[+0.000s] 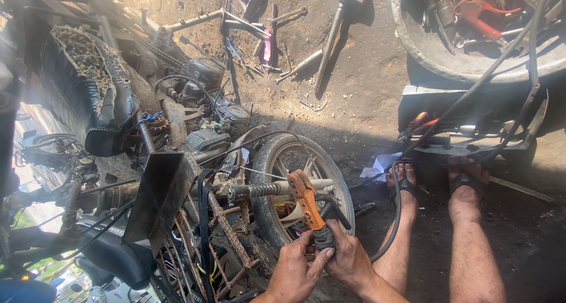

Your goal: Welding metal components onto the lower frame of a motorcycle.

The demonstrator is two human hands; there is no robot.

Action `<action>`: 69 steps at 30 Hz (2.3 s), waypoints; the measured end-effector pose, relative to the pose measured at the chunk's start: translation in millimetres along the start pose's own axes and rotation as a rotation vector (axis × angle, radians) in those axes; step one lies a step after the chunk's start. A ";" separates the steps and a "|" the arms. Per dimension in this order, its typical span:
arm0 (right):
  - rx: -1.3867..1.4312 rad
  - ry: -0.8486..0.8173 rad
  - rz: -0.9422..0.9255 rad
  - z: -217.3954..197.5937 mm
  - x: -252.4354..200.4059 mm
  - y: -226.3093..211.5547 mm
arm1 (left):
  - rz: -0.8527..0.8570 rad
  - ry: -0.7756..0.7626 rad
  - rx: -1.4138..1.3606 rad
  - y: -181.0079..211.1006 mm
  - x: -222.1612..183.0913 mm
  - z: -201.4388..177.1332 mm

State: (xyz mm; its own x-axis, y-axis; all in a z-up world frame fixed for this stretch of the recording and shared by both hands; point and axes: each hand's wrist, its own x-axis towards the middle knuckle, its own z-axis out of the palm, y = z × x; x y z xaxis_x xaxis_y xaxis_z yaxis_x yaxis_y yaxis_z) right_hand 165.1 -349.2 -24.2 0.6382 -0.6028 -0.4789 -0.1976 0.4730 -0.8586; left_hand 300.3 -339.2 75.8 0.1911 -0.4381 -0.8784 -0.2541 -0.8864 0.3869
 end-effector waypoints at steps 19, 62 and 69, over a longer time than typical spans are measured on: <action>-0.023 -0.013 0.069 -0.6 0.6 0.3 | -0.010 -0.019 0.032 2.0 0.5 -2.6; -0.103 -0.022 0.031 -2.8 0.9 2.2 | -0.004 -0.010 0.048 5.4 -1.2 -5.0; -0.256 -0.008 -0.051 -1.9 -0.6 14.5 | 0.096 0.010 -0.041 2.7 -1.8 -5.6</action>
